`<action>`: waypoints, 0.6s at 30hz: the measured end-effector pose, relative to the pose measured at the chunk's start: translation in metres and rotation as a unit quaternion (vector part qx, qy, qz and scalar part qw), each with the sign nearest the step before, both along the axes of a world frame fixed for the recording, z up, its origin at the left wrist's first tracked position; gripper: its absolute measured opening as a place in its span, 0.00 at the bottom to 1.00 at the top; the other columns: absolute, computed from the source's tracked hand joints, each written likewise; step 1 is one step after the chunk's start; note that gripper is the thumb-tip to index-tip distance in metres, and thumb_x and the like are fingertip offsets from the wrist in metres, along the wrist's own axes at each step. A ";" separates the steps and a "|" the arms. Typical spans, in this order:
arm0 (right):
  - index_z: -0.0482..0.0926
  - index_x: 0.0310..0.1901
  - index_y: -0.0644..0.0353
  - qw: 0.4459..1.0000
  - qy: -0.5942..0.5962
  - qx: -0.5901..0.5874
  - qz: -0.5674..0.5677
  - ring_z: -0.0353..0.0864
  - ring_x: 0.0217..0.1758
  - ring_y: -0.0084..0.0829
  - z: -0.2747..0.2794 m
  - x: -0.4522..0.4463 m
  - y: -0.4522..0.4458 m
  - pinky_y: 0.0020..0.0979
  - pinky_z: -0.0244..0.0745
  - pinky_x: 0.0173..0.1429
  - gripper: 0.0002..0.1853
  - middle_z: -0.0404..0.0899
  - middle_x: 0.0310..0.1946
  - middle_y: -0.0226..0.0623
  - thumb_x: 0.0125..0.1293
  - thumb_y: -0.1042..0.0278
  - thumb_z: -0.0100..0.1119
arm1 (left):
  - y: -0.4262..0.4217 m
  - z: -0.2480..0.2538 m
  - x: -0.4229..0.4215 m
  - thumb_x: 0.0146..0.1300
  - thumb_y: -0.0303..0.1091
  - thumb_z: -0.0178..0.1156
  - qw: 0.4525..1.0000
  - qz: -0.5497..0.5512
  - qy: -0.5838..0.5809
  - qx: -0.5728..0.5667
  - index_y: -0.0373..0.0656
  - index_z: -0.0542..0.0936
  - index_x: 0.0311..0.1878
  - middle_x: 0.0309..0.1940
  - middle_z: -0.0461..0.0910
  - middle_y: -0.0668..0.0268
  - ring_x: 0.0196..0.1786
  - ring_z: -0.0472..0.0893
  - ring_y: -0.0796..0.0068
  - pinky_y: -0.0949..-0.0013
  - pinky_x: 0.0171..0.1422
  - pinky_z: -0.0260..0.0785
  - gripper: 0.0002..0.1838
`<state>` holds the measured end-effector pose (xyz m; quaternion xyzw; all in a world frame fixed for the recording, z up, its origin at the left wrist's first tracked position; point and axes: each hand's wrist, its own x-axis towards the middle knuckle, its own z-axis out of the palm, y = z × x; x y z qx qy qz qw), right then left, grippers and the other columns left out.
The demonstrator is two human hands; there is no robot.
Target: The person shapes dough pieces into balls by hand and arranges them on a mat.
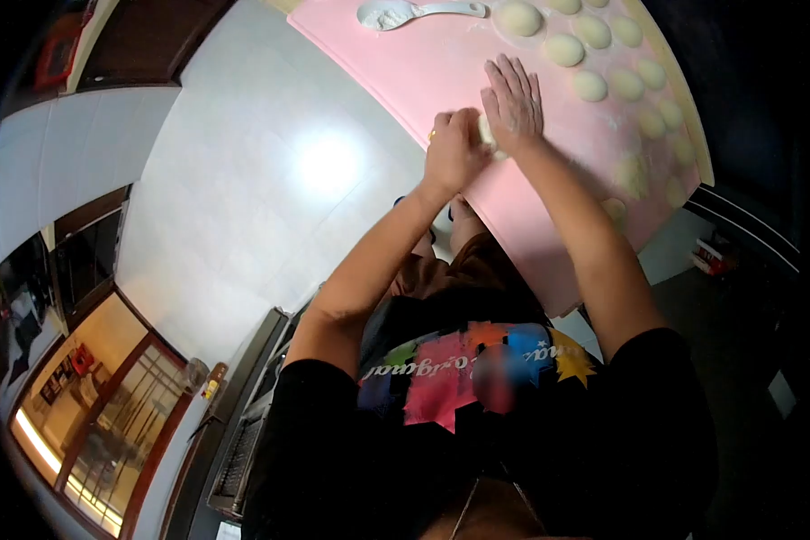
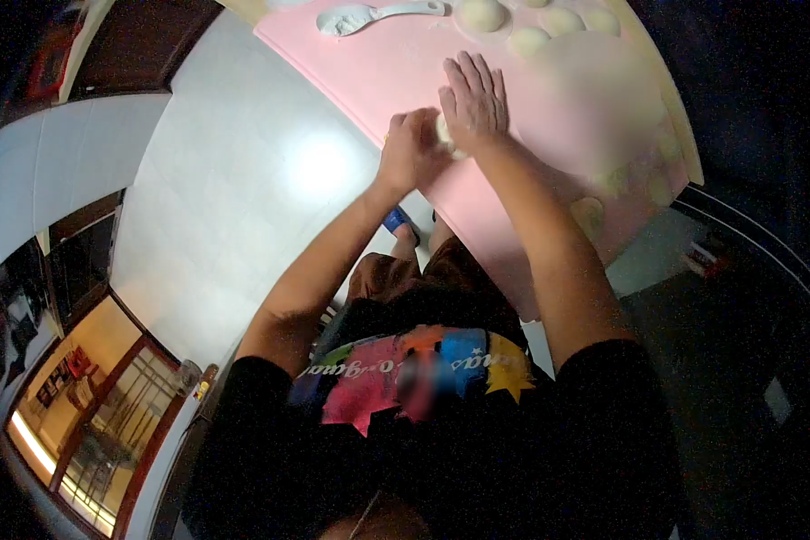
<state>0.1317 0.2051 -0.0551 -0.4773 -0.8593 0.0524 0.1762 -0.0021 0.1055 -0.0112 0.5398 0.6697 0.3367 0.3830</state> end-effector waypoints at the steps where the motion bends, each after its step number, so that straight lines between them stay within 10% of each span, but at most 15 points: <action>1: 0.70 0.70 0.56 1.000 0.003 -0.003 0.022 0.58 0.79 0.46 0.000 -0.002 0.012 0.59 0.49 0.79 0.27 0.64 0.74 0.45 0.72 0.54 0.50 | 0.014 -0.002 -0.004 0.48 0.32 0.75 0.998 -0.007 -0.034 -0.060 0.39 0.77 0.58 0.55 0.76 0.51 0.59 0.75 0.50 0.54 0.62 0.73 0.31; 6: 0.66 0.73 0.56 0.996 -0.053 0.001 0.069 0.58 0.80 0.45 -0.006 -0.019 0.036 0.51 0.45 0.82 0.30 0.63 0.75 0.45 0.76 0.49 0.45 | 0.027 -0.002 0.011 0.46 0.36 0.76 0.995 0.019 0.019 -0.093 0.37 0.75 0.57 0.55 0.73 0.47 0.56 0.77 0.46 0.52 0.58 0.75 0.33; 8: 0.68 0.72 0.57 0.834 0.352 -0.425 -0.018 0.62 0.78 0.44 0.032 -0.025 0.021 0.44 0.50 0.81 0.29 0.69 0.72 0.45 0.77 0.49 0.42 | 0.008 -0.004 0.027 0.47 0.33 0.74 0.996 0.073 0.046 -0.032 0.36 0.73 0.59 0.56 0.72 0.46 0.56 0.75 0.42 0.51 0.59 0.74 0.34; 10: 0.77 0.64 0.57 0.966 0.192 -0.168 -0.040 0.67 0.75 0.44 0.019 -0.015 -0.019 0.45 0.59 0.78 0.23 0.73 0.69 0.44 0.76 0.56 0.46 | -0.020 -0.008 0.037 0.47 0.29 0.72 0.997 0.064 0.048 0.013 0.36 0.71 0.61 0.56 0.71 0.44 0.56 0.73 0.39 0.49 0.61 0.71 0.36; 18: 0.73 0.67 0.55 0.999 0.041 -0.008 -0.007 0.62 0.77 0.48 0.008 0.006 -0.029 0.58 0.49 0.79 0.24 0.70 0.71 0.42 0.73 0.59 0.49 | -0.031 -0.007 0.016 0.50 0.26 0.72 0.999 0.001 -0.035 0.032 0.39 0.71 0.66 0.57 0.71 0.45 0.62 0.72 0.41 0.51 0.64 0.71 0.37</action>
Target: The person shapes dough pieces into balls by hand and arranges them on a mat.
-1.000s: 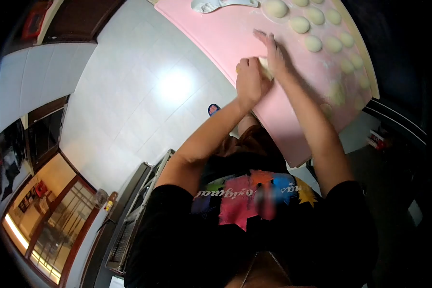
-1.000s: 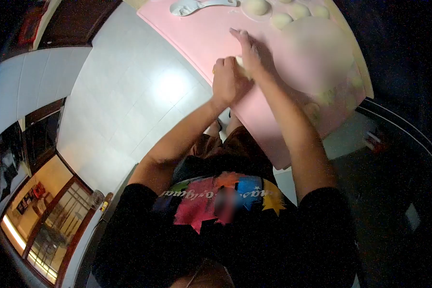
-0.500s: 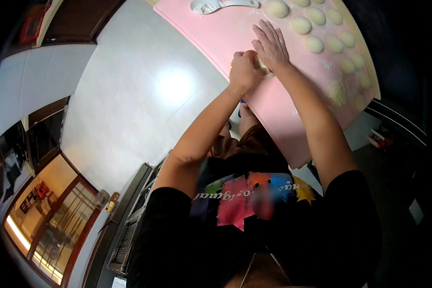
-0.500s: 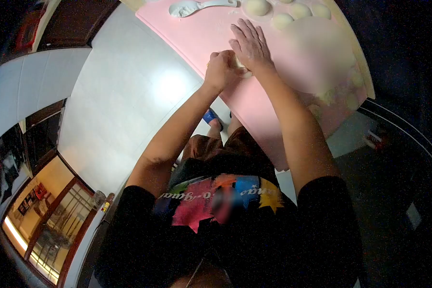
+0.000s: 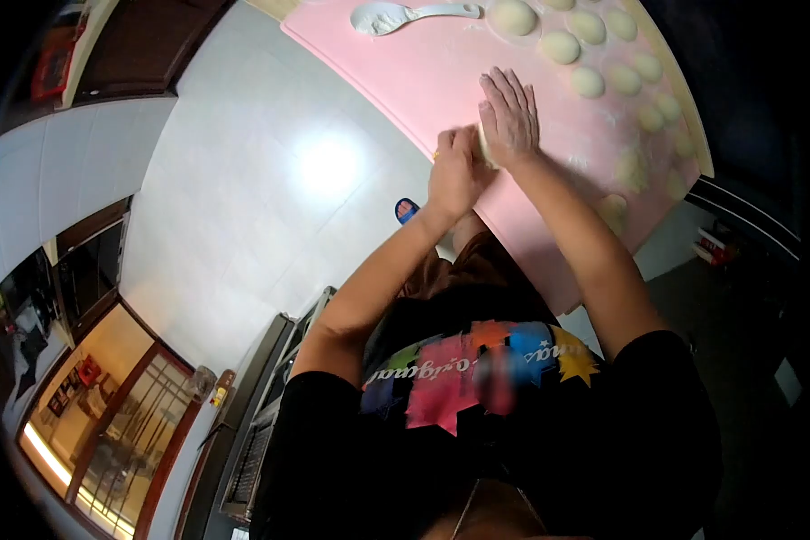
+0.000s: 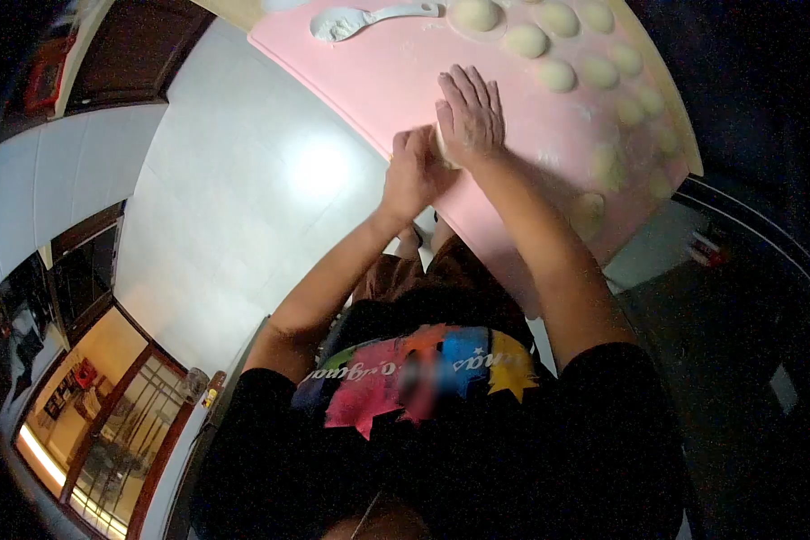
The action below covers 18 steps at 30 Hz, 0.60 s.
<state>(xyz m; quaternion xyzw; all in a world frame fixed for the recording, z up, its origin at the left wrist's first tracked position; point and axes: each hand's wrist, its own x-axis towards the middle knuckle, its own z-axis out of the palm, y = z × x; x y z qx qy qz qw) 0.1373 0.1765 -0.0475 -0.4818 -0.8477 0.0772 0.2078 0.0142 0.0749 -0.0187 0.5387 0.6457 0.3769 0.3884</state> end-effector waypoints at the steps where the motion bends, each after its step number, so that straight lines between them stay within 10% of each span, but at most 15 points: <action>1: 0.73 0.67 0.55 1.000 -0.009 0.005 0.010 0.62 0.77 0.47 -0.004 0.000 0.013 0.57 0.50 0.79 0.24 0.69 0.71 0.42 0.72 0.58 0.50 | 0.013 0.006 -0.004 0.50 0.27 0.72 1.000 0.007 0.028 0.011 0.38 0.71 0.65 0.57 0.72 0.46 0.62 0.73 0.44 0.52 0.62 0.73 0.36; 8: 0.73 0.65 0.56 0.990 -0.076 0.049 0.106 0.63 0.77 0.41 -0.022 -0.018 0.074 0.51 0.53 0.79 0.23 0.69 0.71 0.42 0.74 0.57 0.46 | 0.070 0.019 -0.011 0.47 0.32 0.74 0.993 -0.009 0.053 -0.106 0.36 0.73 0.59 0.55 0.73 0.45 0.60 0.74 0.43 0.50 0.61 0.74 0.34; 12: 0.71 0.68 0.56 0.900 0.274 -0.331 -0.070 0.65 0.76 0.43 0.045 -0.029 0.017 0.54 0.55 0.77 0.24 0.72 0.69 0.44 0.76 0.57 0.44 | 0.022 0.015 0.012 0.49 0.29 0.69 0.994 0.054 0.091 0.012 0.37 0.75 0.58 0.55 0.73 0.44 0.55 0.74 0.39 0.49 0.60 0.71 0.30; 13: 0.71 0.69 0.56 0.995 0.068 -0.068 -0.020 0.66 0.76 0.43 0.008 -0.017 -0.003 0.56 0.55 0.77 0.24 0.71 0.70 0.46 0.76 0.57 0.44 | 0.007 0.010 0.016 0.50 0.28 0.69 0.994 0.029 0.102 0.038 0.37 0.74 0.59 0.55 0.74 0.44 0.56 0.73 0.39 0.48 0.61 0.71 0.30; 18: 0.74 0.67 0.55 1.000 0.014 -0.012 -0.021 0.64 0.76 0.47 -0.001 0.002 -0.023 0.58 0.53 0.77 0.23 0.69 0.71 0.43 0.73 0.58 0.50 | -0.020 -0.003 0.002 0.47 0.31 0.76 0.997 -0.004 0.022 0.067 0.37 0.71 0.65 0.51 0.75 0.47 0.58 0.71 0.44 0.51 0.62 0.70 0.39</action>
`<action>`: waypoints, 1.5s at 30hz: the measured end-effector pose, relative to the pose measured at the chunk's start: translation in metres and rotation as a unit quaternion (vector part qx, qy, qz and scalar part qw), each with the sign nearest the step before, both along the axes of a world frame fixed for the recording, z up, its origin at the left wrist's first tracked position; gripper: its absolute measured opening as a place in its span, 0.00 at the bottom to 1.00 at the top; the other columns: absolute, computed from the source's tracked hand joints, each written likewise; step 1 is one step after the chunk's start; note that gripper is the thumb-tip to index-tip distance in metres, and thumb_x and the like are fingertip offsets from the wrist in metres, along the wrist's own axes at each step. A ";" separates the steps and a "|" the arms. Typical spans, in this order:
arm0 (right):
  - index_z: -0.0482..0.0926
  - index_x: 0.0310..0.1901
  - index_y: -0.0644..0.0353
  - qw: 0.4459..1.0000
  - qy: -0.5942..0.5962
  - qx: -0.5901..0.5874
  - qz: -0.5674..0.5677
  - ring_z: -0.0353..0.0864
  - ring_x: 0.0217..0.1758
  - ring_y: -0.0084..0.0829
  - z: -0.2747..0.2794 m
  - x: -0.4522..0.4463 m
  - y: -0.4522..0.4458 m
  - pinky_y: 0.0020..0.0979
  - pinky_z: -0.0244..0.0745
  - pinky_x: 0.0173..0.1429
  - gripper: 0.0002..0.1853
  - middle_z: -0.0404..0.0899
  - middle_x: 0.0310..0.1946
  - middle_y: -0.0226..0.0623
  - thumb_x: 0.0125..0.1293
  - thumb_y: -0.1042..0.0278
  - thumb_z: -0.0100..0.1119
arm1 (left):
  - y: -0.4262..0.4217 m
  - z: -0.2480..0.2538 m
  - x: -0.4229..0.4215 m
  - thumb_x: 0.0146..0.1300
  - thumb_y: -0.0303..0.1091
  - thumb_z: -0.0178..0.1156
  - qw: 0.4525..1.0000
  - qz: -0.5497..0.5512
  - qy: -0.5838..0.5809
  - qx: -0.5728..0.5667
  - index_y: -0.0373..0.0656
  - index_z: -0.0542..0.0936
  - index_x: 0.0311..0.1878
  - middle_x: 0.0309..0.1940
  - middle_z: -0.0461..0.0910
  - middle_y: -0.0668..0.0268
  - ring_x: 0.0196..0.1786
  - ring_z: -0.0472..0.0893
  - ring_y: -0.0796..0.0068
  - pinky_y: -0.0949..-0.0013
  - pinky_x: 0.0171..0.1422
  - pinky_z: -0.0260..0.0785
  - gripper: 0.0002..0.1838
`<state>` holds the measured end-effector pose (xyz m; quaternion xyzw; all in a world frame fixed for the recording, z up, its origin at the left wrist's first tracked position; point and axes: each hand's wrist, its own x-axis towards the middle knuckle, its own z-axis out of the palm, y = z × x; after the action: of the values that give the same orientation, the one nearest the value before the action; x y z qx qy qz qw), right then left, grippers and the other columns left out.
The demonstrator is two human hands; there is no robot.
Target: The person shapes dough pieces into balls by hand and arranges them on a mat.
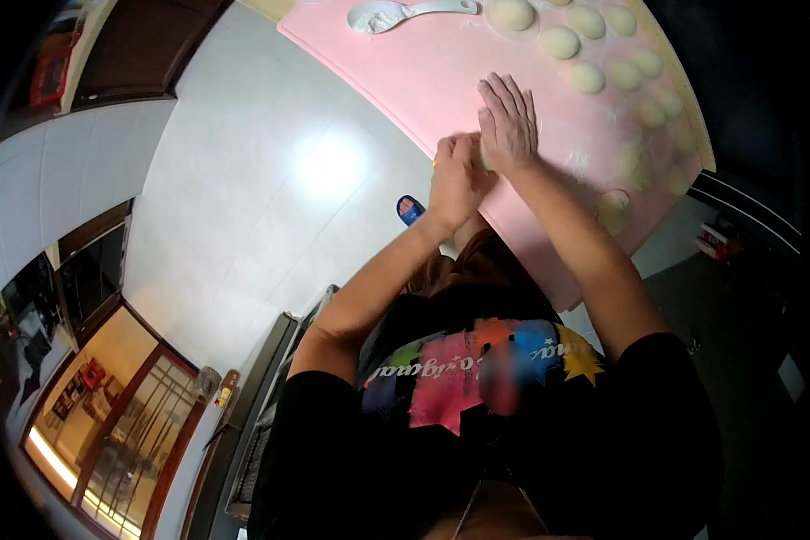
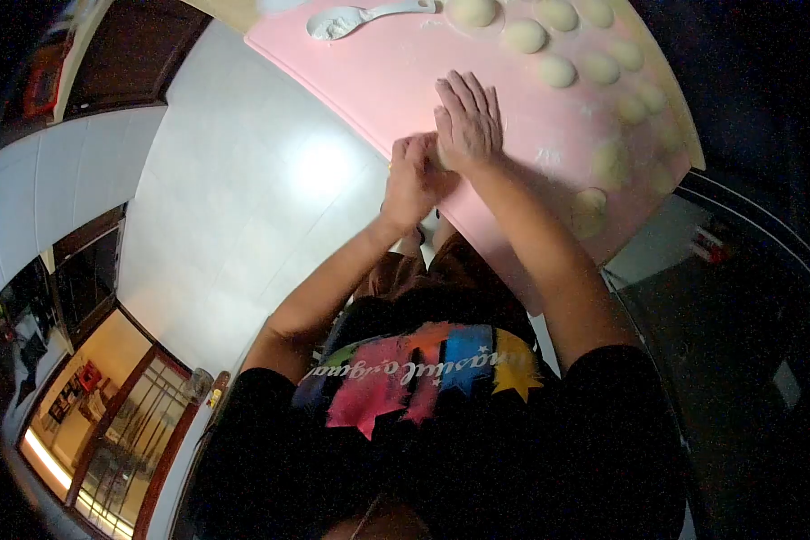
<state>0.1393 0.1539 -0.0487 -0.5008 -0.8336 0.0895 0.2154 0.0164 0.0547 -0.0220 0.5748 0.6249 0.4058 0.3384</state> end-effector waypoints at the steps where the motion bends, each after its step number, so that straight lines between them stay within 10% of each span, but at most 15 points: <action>1: 0.74 0.67 0.55 0.999 -0.023 0.009 0.026 0.63 0.76 0.47 0.004 -0.003 0.016 0.58 0.53 0.78 0.24 0.68 0.72 0.42 0.73 0.57 0.50 | 0.013 0.007 -0.007 0.48 0.31 0.76 1.000 -0.003 -0.008 -0.023 0.37 0.71 0.66 0.52 0.75 0.47 0.59 0.72 0.45 0.52 0.62 0.71 0.40; 10: 0.63 0.74 0.54 0.990 -0.096 0.037 0.096 0.63 0.76 0.47 -0.017 -0.025 0.084 0.54 0.53 0.79 0.32 0.67 0.72 0.43 0.72 0.52 0.52 | 0.082 0.016 -0.003 0.46 0.33 0.76 0.982 0.039 0.059 -0.178 0.37 0.74 0.57 0.56 0.72 0.46 0.58 0.75 0.43 0.52 0.59 0.75 0.34; 13: 0.64 0.72 0.56 0.926 0.259 -0.275 0.029 0.65 0.75 0.50 0.010 -0.022 0.047 0.45 0.57 0.78 0.28 0.70 0.70 0.45 0.73 0.60 0.48 | 0.046 0.008 0.019 0.46 0.32 0.74 0.991 0.082 0.063 -0.079 0.34 0.73 0.57 0.51 0.75 0.45 0.55 0.73 0.43 0.51 0.59 0.71 0.33; 14: 0.70 0.69 0.55 0.991 0.077 -0.112 0.003 0.66 0.75 0.48 0.008 -0.014 0.030 0.50 0.57 0.78 0.25 0.72 0.69 0.45 0.73 0.62 0.49 | 0.033 0.002 0.022 0.47 0.30 0.73 0.994 0.068 0.080 -0.017 0.34 0.71 0.59 0.50 0.74 0.45 0.56 0.72 0.43 0.50 0.60 0.71 0.34; 17: 0.75 0.65 0.55 0.998 0.068 -0.011 -0.014 0.65 0.76 0.46 -0.009 0.001 -0.019 0.59 0.53 0.77 0.22 0.70 0.71 0.42 0.73 0.61 0.49 | -0.003 0.004 0.023 0.47 0.29 0.74 0.998 0.018 0.065 -0.007 0.36 0.68 0.62 0.49 0.73 0.47 0.56 0.72 0.44 0.51 0.60 0.72 0.38; 30: 0.73 0.67 0.51 0.993 -0.059 0.048 0.093 0.65 0.76 0.42 -0.002 -0.028 0.083 0.52 0.53 0.79 0.25 0.67 0.73 0.39 0.71 0.53 0.54 | 0.086 0.021 -0.017 0.47 0.32 0.75 0.981 0.017 0.028 -0.189 0.36 0.72 0.59 0.52 0.74 0.45 0.60 0.71 0.43 0.53 0.63 0.71 0.35; 34: 0.74 0.68 0.58 0.928 0.222 -0.296 -0.040 0.59 0.81 0.41 0.018 -0.018 0.030 0.45 0.44 0.83 0.26 0.64 0.76 0.40 0.79 0.54 0.35 | 0.032 0.016 0.015 0.47 0.29 0.74 0.994 0.063 0.044 -0.079 0.35 0.72 0.58 0.50 0.74 0.45 0.60 0.70 0.41 0.52 0.64 0.69 0.34; 36: 0.70 0.70 0.56 0.996 -0.051 -0.070 -0.031 0.58 0.80 0.43 -0.016 -0.003 -0.017 0.53 0.44 0.82 0.25 0.64 0.76 0.42 0.79 0.56 0.37 | -0.001 0.000 0.023 0.47 0.29 0.75 0.998 0.041 0.056 -0.003 0.33 0.70 0.58 0.50 0.73 0.45 0.56 0.70 0.40 0.50 0.64 0.67 0.35; 45: 0.73 0.66 0.55 0.998 -0.030 0.022 0.048 0.60 0.79 0.43 -0.006 -0.017 0.056 0.56 0.49 0.80 0.24 0.67 0.73 0.43 0.72 0.56 0.51 | 0.053 0.010 -0.018 0.48 0.30 0.75 0.994 0.025 -0.011 -0.108 0.39 0.71 0.63 0.50 0.75 0.45 0.53 0.76 0.44 0.48 0.57 0.74 0.37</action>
<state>0.1221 0.2102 -0.0551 -0.4574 -0.8646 0.0670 0.1967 -0.0021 0.1078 -0.0117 0.5145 0.6753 0.3508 0.3953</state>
